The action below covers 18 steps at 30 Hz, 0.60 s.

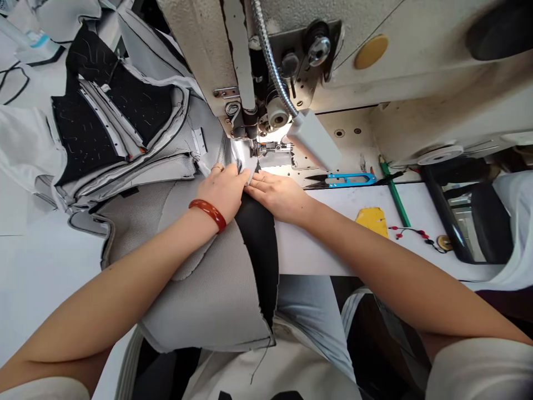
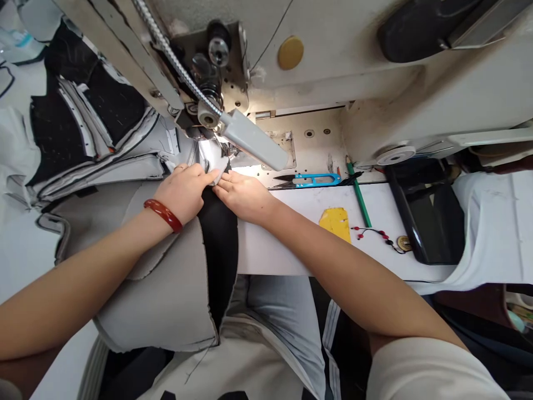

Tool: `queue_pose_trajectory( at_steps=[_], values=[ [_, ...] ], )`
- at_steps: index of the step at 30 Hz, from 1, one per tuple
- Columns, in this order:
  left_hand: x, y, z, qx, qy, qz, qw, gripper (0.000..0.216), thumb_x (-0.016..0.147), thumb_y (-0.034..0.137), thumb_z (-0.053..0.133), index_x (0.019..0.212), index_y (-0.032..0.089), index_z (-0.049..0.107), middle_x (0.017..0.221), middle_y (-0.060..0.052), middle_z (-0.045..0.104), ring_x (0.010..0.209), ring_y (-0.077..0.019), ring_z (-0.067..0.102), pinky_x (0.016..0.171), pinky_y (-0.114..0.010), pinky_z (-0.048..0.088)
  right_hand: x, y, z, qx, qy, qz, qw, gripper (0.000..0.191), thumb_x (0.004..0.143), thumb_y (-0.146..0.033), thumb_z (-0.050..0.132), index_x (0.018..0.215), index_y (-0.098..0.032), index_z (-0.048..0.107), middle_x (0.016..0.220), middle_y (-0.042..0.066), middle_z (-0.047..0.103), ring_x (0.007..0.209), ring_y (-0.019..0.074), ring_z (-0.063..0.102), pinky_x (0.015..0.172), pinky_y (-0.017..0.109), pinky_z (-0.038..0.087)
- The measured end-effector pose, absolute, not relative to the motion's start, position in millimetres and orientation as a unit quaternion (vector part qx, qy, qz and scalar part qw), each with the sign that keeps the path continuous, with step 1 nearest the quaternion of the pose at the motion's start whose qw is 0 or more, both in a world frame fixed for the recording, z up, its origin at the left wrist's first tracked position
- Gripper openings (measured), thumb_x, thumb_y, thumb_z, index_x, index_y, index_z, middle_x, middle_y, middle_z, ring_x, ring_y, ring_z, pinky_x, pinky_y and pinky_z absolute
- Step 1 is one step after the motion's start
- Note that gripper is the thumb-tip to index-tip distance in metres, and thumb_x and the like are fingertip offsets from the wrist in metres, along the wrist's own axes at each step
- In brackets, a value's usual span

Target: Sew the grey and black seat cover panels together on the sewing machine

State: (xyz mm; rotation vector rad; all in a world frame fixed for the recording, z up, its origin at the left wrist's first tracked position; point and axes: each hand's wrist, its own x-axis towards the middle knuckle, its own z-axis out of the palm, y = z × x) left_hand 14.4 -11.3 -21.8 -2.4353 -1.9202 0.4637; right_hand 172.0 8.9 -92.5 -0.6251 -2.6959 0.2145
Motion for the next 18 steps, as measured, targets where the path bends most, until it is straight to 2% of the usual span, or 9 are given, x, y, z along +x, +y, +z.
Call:
queue_pose_trajectory(
  at_steps=[3, 5, 9, 14, 18],
  values=[
    [17, -2, -23, -0.79, -0.589, 0.166, -0.005, 0.044, 0.085, 0.009, 0.046, 0.123, 0.023, 0.062, 0.101, -0.009, 0.06, 0.106, -0.0272, 0.055, 0.092, -0.038, 0.048, 172, -15, -89, -0.132, -0.971, 0.065, 0.189, 0.034, 0.098, -0.018, 0.042, 0.124, -0.009, 0.063, 0.135, 0.018, 0.06, 0.133, 0.0296, 0.048, 0.11, 0.051, 0.041],
    [21, 1, -24, -0.785, -0.594, 0.175, -0.013, 0.044, 0.084, 0.009, 0.046, 0.123, 0.021, 0.062, 0.101, -0.01, 0.06, 0.106, -0.0277, 0.056, 0.091, -0.038, 0.049, 169, -30, -88, -0.102, -0.973, 0.064, 0.196, 0.03, 0.096, -0.018, 0.047, 0.116, -0.009, 0.067, 0.132, 0.019, 0.061, 0.131, 0.03, 0.05, 0.11, 0.051, 0.04],
    [28, 6, -25, -0.766, -0.616, 0.179, -0.031, 0.044, 0.086, 0.008, 0.043, 0.125, 0.017, 0.061, 0.105, -0.013, 0.06, 0.108, -0.0284, 0.055, 0.09, -0.038, 0.049, 161, -34, -91, -0.136, -0.969, 0.062, 0.198, 0.026, 0.094, -0.014, 0.046, 0.102, -0.01, 0.071, 0.116, 0.018, 0.068, 0.116, 0.0263, 0.06, 0.112, 0.047, 0.038],
    [24, 13, -27, -0.78, -0.606, 0.156, -0.014, 0.043, 0.09, 0.013, 0.038, 0.123, 0.019, 0.064, 0.106, -0.014, 0.061, 0.104, -0.0282, 0.056, 0.085, -0.039, 0.047, 156, -21, -94, -0.166, -0.966, 0.068, 0.186, 0.026, 0.093, -0.014, 0.048, 0.107, -0.011, 0.069, 0.118, 0.016, 0.067, 0.12, 0.0267, 0.055, 0.112, 0.047, 0.037],
    [24, 21, -28, -0.784, -0.605, 0.142, -0.003, 0.043, 0.09, 0.015, 0.036, 0.117, 0.016, 0.07, 0.106, -0.015, 0.064, 0.099, -0.0275, 0.057, 0.086, -0.04, 0.046, 149, -15, -89, -0.207, -0.965, 0.061, 0.15, 0.026, 0.092, -0.012, 0.046, 0.1, -0.01, 0.071, 0.107, 0.016, 0.07, 0.109, 0.0262, 0.059, 0.111, 0.047, 0.036]
  ],
)
